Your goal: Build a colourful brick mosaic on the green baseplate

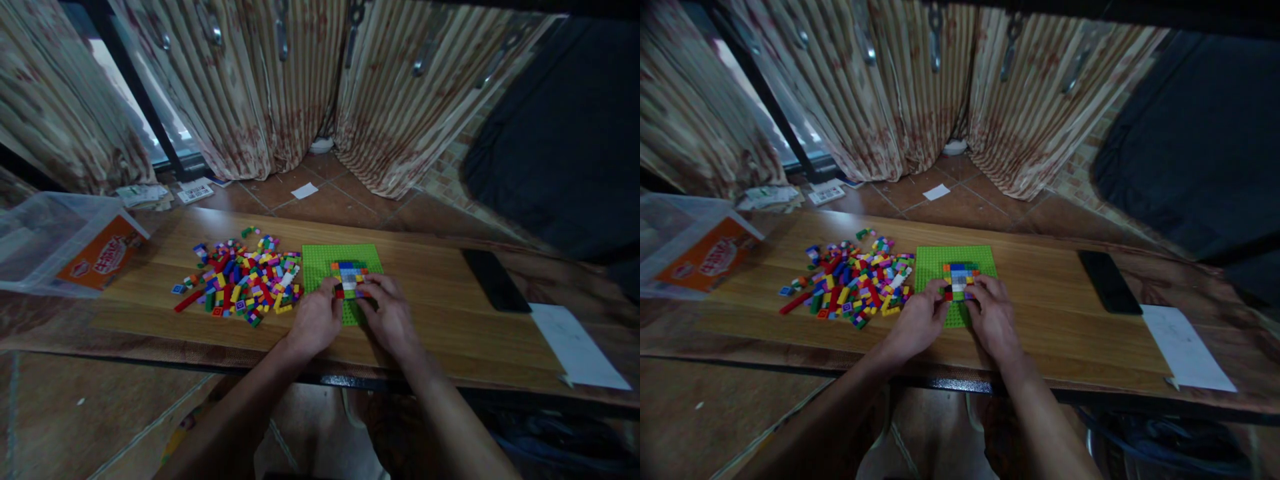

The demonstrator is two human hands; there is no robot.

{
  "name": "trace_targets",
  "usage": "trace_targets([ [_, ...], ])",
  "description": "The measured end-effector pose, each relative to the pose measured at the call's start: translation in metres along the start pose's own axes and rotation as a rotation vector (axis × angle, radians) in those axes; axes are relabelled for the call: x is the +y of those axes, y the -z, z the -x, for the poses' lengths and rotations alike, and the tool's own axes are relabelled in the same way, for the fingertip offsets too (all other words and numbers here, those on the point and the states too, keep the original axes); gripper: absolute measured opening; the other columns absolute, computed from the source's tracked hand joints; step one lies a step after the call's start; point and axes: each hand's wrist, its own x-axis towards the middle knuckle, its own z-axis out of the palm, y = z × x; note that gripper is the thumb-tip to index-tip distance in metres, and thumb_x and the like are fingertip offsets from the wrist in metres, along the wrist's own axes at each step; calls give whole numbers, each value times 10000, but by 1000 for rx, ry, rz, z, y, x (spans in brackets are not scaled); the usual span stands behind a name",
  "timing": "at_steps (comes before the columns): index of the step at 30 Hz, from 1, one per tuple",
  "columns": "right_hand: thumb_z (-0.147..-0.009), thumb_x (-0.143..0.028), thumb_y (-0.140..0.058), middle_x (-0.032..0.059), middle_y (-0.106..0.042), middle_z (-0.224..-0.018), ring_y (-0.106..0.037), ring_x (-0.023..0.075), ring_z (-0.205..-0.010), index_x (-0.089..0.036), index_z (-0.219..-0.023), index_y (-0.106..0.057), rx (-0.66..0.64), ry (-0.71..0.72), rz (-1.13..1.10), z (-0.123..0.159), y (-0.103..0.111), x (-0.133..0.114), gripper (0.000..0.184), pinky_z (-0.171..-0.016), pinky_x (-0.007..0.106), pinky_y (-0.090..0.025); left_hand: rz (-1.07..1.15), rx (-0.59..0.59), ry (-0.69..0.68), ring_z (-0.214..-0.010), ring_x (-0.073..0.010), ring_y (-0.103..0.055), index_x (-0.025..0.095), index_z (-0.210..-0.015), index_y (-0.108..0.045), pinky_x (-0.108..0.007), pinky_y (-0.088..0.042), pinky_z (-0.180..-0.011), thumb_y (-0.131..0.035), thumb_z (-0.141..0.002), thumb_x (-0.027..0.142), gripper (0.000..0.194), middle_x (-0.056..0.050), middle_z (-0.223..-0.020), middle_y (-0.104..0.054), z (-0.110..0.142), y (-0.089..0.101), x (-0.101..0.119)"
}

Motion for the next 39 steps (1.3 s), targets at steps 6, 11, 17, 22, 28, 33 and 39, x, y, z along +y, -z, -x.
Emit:
trace_targets([
  [6,-846,-202,-582,93,-579,-1184,-554,268,-1110,-226,-947,-649,-33,19,-5,-3,0,2,124,-970,461,-470,-1,13,-20,-840,-201,-691,182,-1257,-501,-298,-529,-741,-470,-892,199,367,-74,-922,-720,1,-1,-3],
  [11,-829,-265,-644,83,-604,-1151,-566,250,-1094,-221,-877,-636,-21,-46,-142,-4,16,1,65,-959,439,-465,21,20,-18,-858,-201,-693,190,-1258,-506,-308,-535,-772,-483,-888,190,370,-69,-935,-722,1,-3,-5],
  [17,-767,-350,-739,12,-682,-852,-638,156,-785,-218,-913,-651,199,-379,-590,-3,39,0,215,-739,309,-525,39,43,-64,-951,-197,-671,180,-1206,-548,-335,-533,-875,-498,-871,157,340,-94,-1085,-687,-2,0,-8],
  [22,-797,-365,-713,10,-711,-827,-634,121,-667,-215,-962,-699,272,-433,-777,-11,36,-14,223,-668,284,-532,11,34,-180,-1041,-205,-646,180,-1216,-554,-360,-512,-957,-492,-851,119,375,-100,-1203,-638,-11,-3,-11],
  [28,-828,-393,-670,25,-731,-866,-657,130,-650,-216,-1029,-689,268,-449,-843,-21,19,-40,268,-658,306,-559,62,85,-192,-1046,-210,-652,171,-1227,-569,-366,-515,-962,-480,-841,98,403,-105,-1188,-663,-7,2,-4],
  [33,-897,-298,-560,51,-732,-948,-679,176,-803,-221,-1033,-691,38,-282,-537,-21,-17,-83,204,-761,335,-548,323,458,-127,-928,-178,-669,164,-1100,-636,-308,-536,-852,-523,-859,211,270,-79,-1029,-708,-4,49,-29],
  [39,-883,-118,-510,77,-688,-1038,-633,202,-974,-200,-1032,-683,-180,-90,-256,-35,-69,-120,243,-898,328,-490,455,688,59,-671,-134,-615,140,-973,-675,-229,-482,-611,-644,-763,316,276,-42,-852,-703,-10,91,-64],
])
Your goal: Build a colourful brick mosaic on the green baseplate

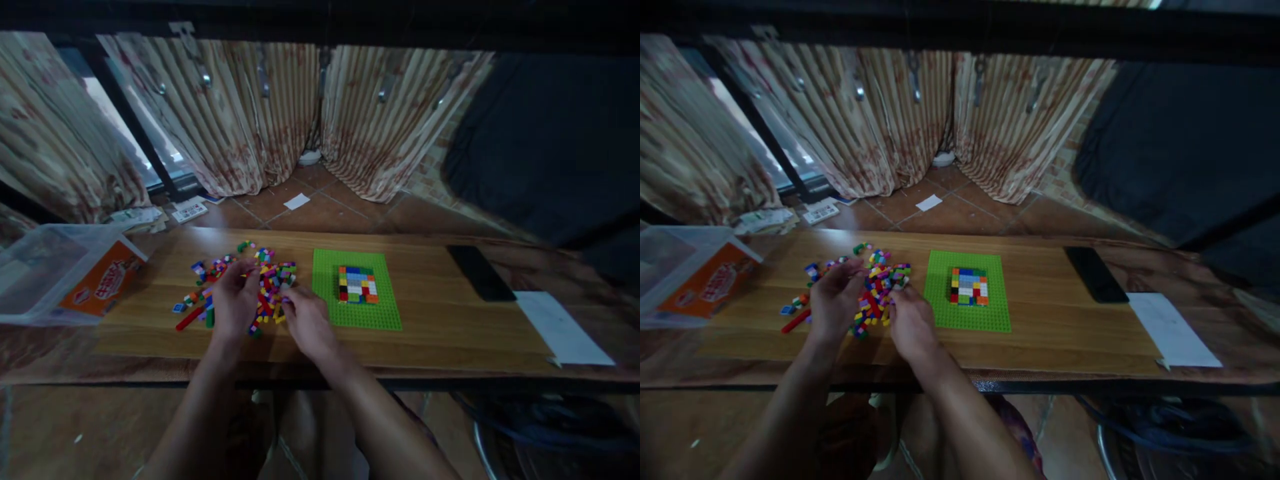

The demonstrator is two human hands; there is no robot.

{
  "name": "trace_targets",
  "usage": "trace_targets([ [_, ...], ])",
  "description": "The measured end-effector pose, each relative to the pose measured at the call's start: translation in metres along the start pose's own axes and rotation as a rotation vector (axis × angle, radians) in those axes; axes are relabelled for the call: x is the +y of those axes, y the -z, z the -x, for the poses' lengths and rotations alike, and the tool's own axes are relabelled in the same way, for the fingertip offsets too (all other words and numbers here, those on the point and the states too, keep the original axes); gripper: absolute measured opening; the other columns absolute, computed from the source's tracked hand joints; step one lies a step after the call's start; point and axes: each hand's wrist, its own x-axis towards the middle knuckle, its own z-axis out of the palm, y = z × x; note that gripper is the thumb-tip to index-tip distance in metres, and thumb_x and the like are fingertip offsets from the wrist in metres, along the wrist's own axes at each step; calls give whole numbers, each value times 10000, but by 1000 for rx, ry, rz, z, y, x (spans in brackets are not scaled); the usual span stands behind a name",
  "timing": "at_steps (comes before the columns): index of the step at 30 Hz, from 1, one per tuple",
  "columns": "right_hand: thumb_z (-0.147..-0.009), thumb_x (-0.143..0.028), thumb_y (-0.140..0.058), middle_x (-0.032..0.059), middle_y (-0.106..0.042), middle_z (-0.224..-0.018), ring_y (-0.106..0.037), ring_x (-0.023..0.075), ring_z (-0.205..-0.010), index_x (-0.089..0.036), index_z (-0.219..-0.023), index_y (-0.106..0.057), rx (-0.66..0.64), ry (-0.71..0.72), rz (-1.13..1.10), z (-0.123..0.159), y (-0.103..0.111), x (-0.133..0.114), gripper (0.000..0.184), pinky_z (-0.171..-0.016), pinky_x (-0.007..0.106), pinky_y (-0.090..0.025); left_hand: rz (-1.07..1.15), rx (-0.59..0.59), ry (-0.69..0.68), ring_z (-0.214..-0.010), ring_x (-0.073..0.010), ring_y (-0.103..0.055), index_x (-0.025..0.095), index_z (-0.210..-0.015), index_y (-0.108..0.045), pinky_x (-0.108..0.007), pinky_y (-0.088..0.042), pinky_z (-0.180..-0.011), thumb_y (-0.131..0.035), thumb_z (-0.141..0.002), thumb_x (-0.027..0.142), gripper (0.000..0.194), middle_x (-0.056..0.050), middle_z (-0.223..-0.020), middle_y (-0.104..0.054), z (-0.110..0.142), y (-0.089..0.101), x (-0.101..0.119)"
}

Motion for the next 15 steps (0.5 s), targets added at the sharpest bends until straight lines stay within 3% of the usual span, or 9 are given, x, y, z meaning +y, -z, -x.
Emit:
trace_targets([
  [4,-861,-96,-511,98,-672,-1048,-618,232,-1002,-186,-1057,-661,-18,3,61,-15,-14,-1,263,-917,353,-480,-19,-50,-3,-666,-130,-618,146,-967,-678,-223,-480,-609,-651,-744,323,286,-39,-856,-707,0,3,-4],
  [8,-837,-85,-519,92,-671,-1083,-619,226,-1010,-195,-1093,-644,37,8,-21,-21,-15,-3,305,-930,356,-482,-71,-61,-10,-667,-142,-625,150,-989,-679,-243,-489,-621,-627,-758,334,300,-50,-889,-715,0,1,-2],
  [15,-877,-170,-485,66,-694,-919,-648,204,-854,-207,-949,-690,219,-22,-90,-19,12,11,220,-812,340,-504,-23,6,21,-751,-156,-648,132,-985,-668,-259,-510,-694,-614,-762,304,286,-66,-908,-713,-9,14,-5],
])
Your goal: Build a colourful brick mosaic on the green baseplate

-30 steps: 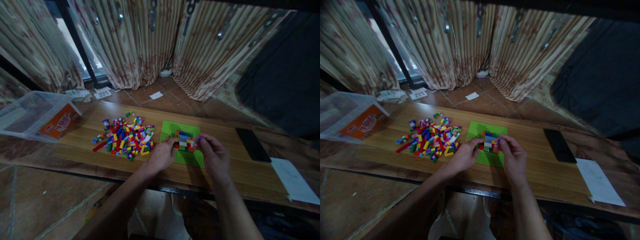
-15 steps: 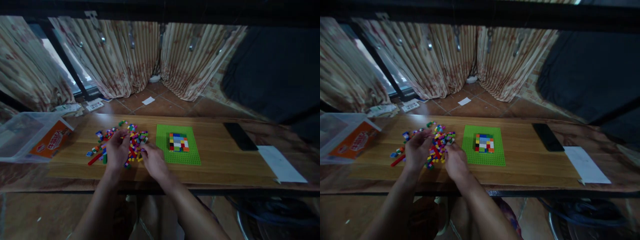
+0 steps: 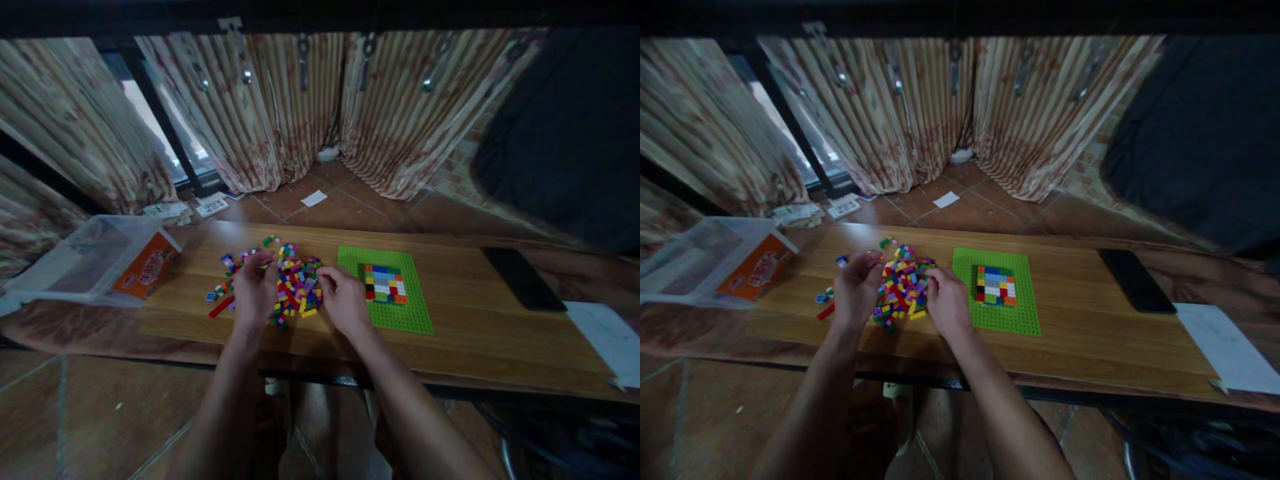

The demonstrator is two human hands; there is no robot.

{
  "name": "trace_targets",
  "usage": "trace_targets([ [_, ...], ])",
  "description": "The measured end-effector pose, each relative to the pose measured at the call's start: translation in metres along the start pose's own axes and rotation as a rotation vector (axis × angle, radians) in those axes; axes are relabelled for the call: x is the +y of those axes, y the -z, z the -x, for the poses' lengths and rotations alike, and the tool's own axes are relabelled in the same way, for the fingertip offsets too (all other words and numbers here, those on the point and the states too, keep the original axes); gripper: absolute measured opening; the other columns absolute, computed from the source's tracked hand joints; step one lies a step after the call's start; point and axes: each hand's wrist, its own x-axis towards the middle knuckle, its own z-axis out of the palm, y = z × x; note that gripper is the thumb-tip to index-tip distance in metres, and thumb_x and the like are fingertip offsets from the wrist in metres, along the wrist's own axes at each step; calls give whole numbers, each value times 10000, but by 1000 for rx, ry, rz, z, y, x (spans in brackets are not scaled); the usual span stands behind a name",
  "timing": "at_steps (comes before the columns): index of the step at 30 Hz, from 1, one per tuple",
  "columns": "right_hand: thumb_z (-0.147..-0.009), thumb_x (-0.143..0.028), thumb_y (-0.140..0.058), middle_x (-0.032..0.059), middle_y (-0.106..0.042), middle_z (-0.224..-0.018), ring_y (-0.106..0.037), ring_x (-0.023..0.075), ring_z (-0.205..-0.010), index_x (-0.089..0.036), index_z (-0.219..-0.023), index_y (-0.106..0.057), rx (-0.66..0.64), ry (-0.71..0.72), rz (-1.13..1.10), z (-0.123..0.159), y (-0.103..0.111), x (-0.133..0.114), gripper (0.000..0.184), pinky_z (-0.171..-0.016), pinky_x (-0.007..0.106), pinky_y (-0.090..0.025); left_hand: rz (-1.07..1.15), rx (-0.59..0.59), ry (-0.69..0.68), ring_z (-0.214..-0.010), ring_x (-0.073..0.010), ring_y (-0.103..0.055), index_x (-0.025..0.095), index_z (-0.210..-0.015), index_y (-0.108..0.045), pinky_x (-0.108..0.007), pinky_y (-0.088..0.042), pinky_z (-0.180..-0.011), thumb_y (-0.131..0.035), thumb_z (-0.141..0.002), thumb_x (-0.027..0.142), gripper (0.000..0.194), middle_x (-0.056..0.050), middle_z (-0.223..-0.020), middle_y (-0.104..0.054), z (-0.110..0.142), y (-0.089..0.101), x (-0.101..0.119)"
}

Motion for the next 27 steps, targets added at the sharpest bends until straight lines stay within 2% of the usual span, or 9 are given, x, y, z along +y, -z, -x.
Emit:
trace_targets([
  [5,-886,-197,-490,72,-692,-875,-643,208,-813,-203,-897,-691,29,-3,65,12,15,4,201,-767,335,-491,-27,-12,-1,-787,-162,-659,132,-969,-674,-272,-521,-731,-614,-772,293,261,-70,-937,-719,-2,5,-3],
  [7,-901,-182,-476,64,-684,-849,-639,195,-790,-205,-901,-686,-12,26,69,26,11,-5,212,-746,315,-486,-52,-32,-7,-788,-164,-662,141,-966,-678,-277,-523,-736,-609,-776,279,244,-62,-937,-722,-1,2,-1],
  [10,-922,-189,-465,52,-682,-860,-636,185,-804,-224,-921,-683,-162,139,60,42,7,-19,221,-733,298,-484,-91,-113,-35,-795,-171,-666,147,-966,-683,-286,-524,-750,-589,-794,265,229,-53,-906,-724,5,-7,2],
  [12,-922,-215,-482,46,-689,-870,-639,183,-814,-234,-930,-685,-158,141,50,42,19,-17,203,-744,300,-486,-93,-195,-72,-820,-174,-668,148,-985,-680,-290,-525,-772,-568,-812,262,235,-55,-914,-724,12,-16,5],
  [13,-917,-229,-495,48,-695,-878,-644,182,-821,-231,-927,-686,-94,93,38,39,32,-11,191,-752,304,-488,-95,-244,-91,-830,-173,-668,150,-996,-677,-290,-525,-780,-560,-820,261,238,-56,-925,-724,17,-20,7],
  [16,-840,-333,-599,53,-701,-861,-644,189,-778,-199,-892,-682,254,-178,-5,26,86,25,166,-744,328,-489,-125,-371,-135,-814,-159,-666,163,-1012,-672,-276,-527,-775,-545,-838,248,231,-56,-944,-723,34,-35,14],
  [18,-752,-395,-670,42,-683,-780,-623,183,-702,-175,-866,-677,364,-360,-40,21,120,54,247,-679,322,-478,-146,-450,-154,-771,-144,-660,171,-1019,-671,-264,-529,-753,-526,-851,227,228,-49,-932,-723,46,-45,19],
  [21,-633,-438,-743,28,-664,-744,-596,167,-661,-154,-881,-677,245,-503,-64,23,145,86,383,-615,300,-455,-165,-544,-177,-757,-135,-659,168,-1045,-669,-265,-536,-764,-510,-860,197,245,-55,-958,-723,59,-57,24],
  [27,-665,-397,-720,49,-690,-812,-614,169,-689,-147,-963,-662,47,-435,70,35,125,95,394,-674,336,-489,-316,-648,-148,-817,-164,-678,137,-1138,-636,-304,-545,-812,-520,-848,157,313,-83,-994,-727,68,-72,22],
])
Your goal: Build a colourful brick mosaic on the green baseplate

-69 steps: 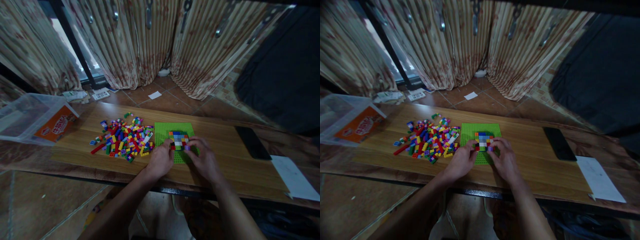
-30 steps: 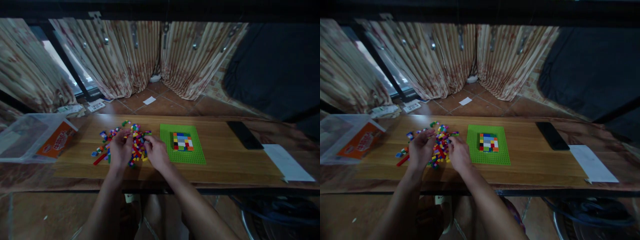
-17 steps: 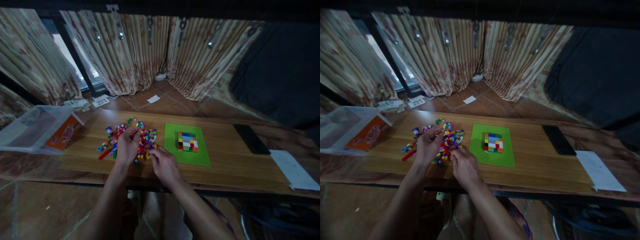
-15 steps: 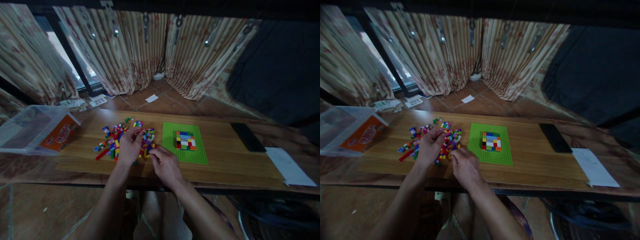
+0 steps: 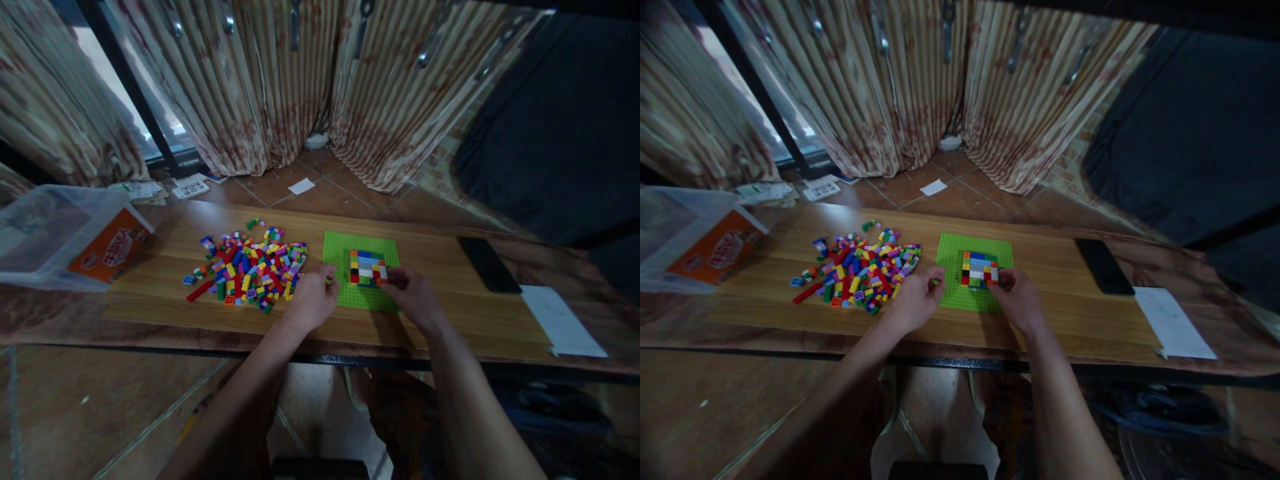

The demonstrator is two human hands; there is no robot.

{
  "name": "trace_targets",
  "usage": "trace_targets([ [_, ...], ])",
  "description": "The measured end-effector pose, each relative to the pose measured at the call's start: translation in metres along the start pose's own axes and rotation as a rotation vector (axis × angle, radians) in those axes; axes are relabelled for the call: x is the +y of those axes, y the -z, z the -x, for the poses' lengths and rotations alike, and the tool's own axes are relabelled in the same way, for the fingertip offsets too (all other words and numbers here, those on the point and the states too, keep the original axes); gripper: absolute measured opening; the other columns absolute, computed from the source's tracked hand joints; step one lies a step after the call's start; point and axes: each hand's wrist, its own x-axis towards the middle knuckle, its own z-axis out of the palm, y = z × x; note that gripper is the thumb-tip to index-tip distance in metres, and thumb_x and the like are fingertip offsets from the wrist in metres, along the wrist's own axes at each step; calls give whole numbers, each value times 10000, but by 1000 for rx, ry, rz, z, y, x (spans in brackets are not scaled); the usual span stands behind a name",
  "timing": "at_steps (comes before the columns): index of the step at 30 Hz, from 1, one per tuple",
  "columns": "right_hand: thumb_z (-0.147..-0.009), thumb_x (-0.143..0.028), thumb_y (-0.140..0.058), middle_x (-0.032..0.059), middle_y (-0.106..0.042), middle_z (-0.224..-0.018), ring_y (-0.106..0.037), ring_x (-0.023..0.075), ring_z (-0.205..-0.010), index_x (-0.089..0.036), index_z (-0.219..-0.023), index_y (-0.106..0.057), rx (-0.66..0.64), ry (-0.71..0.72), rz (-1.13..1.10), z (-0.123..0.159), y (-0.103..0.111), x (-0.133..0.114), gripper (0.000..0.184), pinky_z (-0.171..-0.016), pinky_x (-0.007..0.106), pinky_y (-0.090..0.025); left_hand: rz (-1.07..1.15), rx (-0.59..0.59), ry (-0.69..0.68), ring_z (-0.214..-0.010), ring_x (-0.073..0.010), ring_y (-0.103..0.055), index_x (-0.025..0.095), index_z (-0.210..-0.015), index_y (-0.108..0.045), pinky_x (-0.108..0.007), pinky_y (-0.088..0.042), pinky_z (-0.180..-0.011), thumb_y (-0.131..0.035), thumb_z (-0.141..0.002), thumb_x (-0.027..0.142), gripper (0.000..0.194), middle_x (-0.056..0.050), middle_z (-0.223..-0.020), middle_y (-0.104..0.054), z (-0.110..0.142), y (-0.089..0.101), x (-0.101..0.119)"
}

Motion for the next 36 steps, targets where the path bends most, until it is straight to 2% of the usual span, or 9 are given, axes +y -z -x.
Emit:
trace_targets([
  [3,-706,-367,-682,67,-704,-835,-631,178,-701,-146,-983,-652,5,27,97,-1,-7,-1,356,-701,352,-497,-72,-34,7,-878,-176,-683,139,-1146,-630,-315,-537,-860,-528,-840,139,322,-90,-1019,-727,0,-4,-1],
  [9,-713,-348,-670,59,-710,-817,-631,175,-670,-162,-999,-657,48,81,177,-6,-8,-3,341,-659,328,-494,-126,-63,-10,-965,-190,-675,127,-1155,-622,-313,-519,-914,-528,-842,146,327,-104,-1051,-716,0,-6,-2],
  [12,-667,-351,-701,47,-706,-756,-623,173,-624,-165,-952,-679,58,36,197,-10,-9,-4,342,-599,304,-467,-134,-65,-22,-986,-195,-669,131,-1147,-624,-316,-511,-932,-522,-843,147,321,-108,-1071,-709,0,-6,-2],
  [17,-576,-322,-756,46,-701,-714,-623,188,-604,-173,-861,-698,62,-116,194,-22,-8,-7,327,-541,294,-441,-135,-91,-11,-977,-199,-670,105,-1142,-626,-316,-508,-936,-523,-841,135,319,-123,-1064,-704,0,-5,1],
  [23,-468,-261,-796,-14,-599,-502,-539,161,-458,-209,-657,-669,34,-76,310,-40,-6,-12,233,-470,287,-390,-134,-97,-21,-964,-186,-670,122,-1159,-616,-303,-514,-918,-557,-836,141,329,-110,-1078,-700,0,-5,-2],
  [26,-473,-229,-791,-12,-584,-473,-540,164,-438,-202,-642,-671,-45,-90,353,-45,-5,-20,209,-460,289,-401,-143,-94,-15,-962,-194,-674,119,-1170,-617,-305,-514,-917,-561,-835,142,341,-114,-1059,-707,0,-6,-2],
  [31,-594,-206,-730,26,-639,-546,-609,190,-502,-165,-759,-715,-223,-237,476,-47,-3,-37,171,-510,297,-455,-162,-114,0,-947,-207,-675,98,-1176,-620,-316,-518,-904,-566,-836,146,348,-129,-1065,-704,-1,-5,1],
  [36,-648,-212,-689,27,-644,-573,-635,177,-566,-151,-758,-706,-320,-244,581,-47,-3,-46,127,-520,247,-448,-186,-109,3,-967,-200,-670,111,-1177,-619,-307,-510,-916,-582,-823,142,357,-115,-1066,-703,-1,-6,1],
])
